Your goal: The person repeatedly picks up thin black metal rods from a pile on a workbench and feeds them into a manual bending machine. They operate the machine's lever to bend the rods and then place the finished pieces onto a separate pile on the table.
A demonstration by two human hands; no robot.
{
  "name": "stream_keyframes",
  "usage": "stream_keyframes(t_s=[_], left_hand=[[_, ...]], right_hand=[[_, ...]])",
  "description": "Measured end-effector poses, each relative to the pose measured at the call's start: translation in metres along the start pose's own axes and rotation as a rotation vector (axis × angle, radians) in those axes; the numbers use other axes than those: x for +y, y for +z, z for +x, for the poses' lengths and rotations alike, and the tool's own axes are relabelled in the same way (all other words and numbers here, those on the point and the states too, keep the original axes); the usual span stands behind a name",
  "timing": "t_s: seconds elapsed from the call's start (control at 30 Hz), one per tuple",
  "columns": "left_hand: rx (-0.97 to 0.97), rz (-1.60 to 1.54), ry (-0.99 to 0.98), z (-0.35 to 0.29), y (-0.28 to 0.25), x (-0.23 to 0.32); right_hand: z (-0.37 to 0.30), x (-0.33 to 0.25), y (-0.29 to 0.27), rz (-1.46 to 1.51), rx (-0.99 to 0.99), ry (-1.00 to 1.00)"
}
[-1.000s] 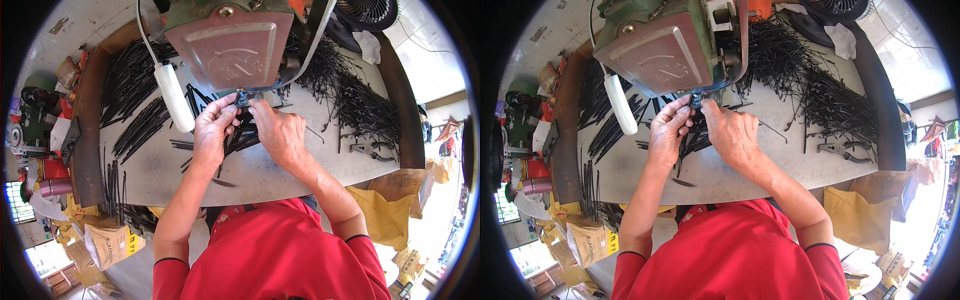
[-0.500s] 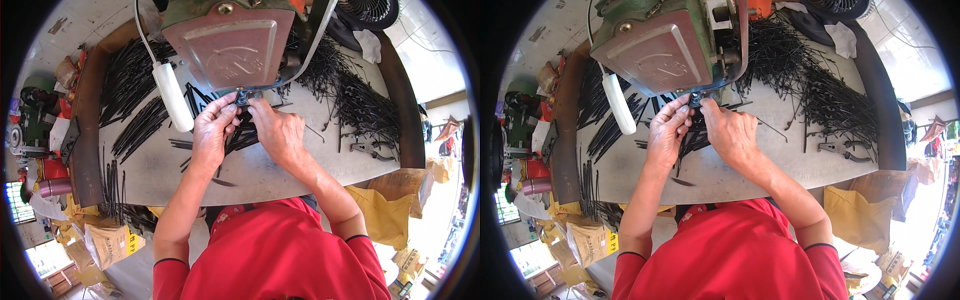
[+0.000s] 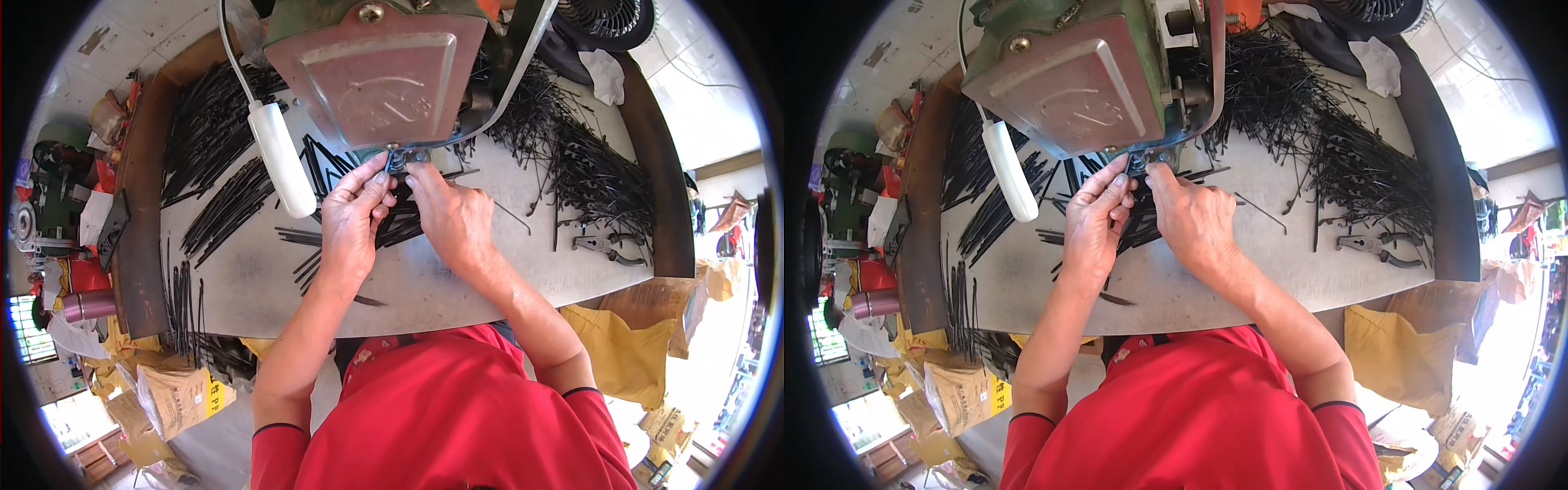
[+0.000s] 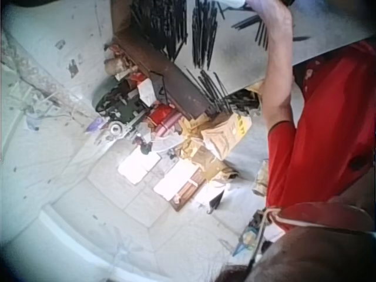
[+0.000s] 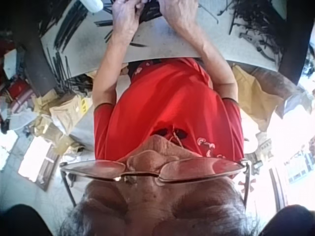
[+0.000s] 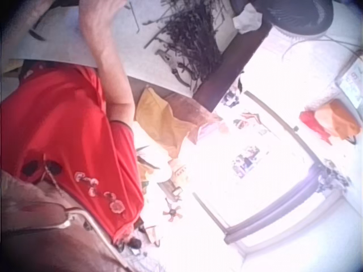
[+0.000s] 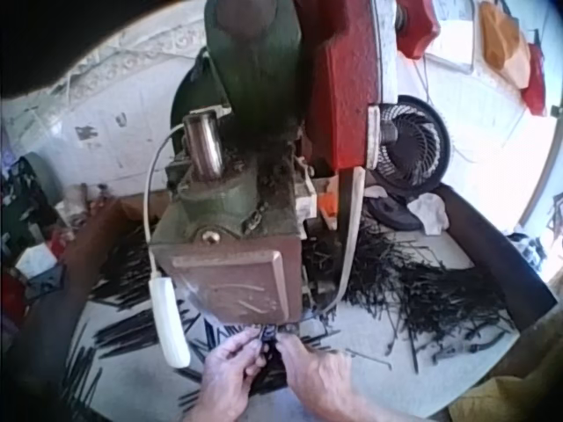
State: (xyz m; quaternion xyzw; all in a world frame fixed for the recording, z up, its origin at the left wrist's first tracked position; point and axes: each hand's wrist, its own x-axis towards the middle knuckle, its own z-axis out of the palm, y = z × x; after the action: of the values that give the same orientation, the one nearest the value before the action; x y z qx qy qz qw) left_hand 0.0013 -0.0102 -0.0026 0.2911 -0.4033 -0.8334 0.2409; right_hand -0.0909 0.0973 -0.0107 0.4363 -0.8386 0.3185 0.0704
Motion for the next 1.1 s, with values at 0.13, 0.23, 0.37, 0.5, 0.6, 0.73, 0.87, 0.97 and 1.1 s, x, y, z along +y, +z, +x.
stream_keyframes(t_s=[0.13, 0.23, 0.37, 0.5, 0.6, 0.73, 0.87, 0.97, 1.1], left_hand=[[-0.018, 0.026, -0.007, -0.0018, 0.0016, 0.0025], [-0.01, 0.064, 0.009, -0.0043, 0.0046, -0.0001], [0.002, 0.068, 0.067, -0.0044, 0.0032, -0.0029], [0.008, 0.098, 0.069, -0.0025, 0.0051, -0.0025], [0.008, 0.111, 0.065, -0.0013, 0.0048, -0.0004], [-0.008, 0.097, 0.058, -0.0015, 0.0041, -0.0003], [-0.02, 0.037, 0.023, -0.0008, 0.0024, 0.0006], [-0.025, 0.01, 0.007, 0.0003, 0.0009, 0.0007], [-0.015, 0.025, 0.004, -0.0004, 0.0032, 0.0016]], right_hand=[[0.0, -0.0001, -0.0016, 0.011, 0.003, 0.003], [-0.0011, 0.0003, -0.0016, 0.021, 0.015, 0.003], [-0.0012, 0.001, -0.0057, 0.036, 0.023, 0.009], [-0.0021, 0.0007, -0.0055, 0.024, 0.007, 0.003], [-0.0005, -0.0001, -0.0059, 0.033, 0.003, -0.006], [-0.0003, 0.0009, -0.0043, 0.032, 0.005, -0.004], [0.0001, -0.001, -0.0051, 0.032, 0.015, -0.008], [-0.0009, -0.0013, -0.0053, 0.038, 0.015, -0.008], [-0.0004, -0.0022, -0.0072, 0.024, 0.007, -0.049]])
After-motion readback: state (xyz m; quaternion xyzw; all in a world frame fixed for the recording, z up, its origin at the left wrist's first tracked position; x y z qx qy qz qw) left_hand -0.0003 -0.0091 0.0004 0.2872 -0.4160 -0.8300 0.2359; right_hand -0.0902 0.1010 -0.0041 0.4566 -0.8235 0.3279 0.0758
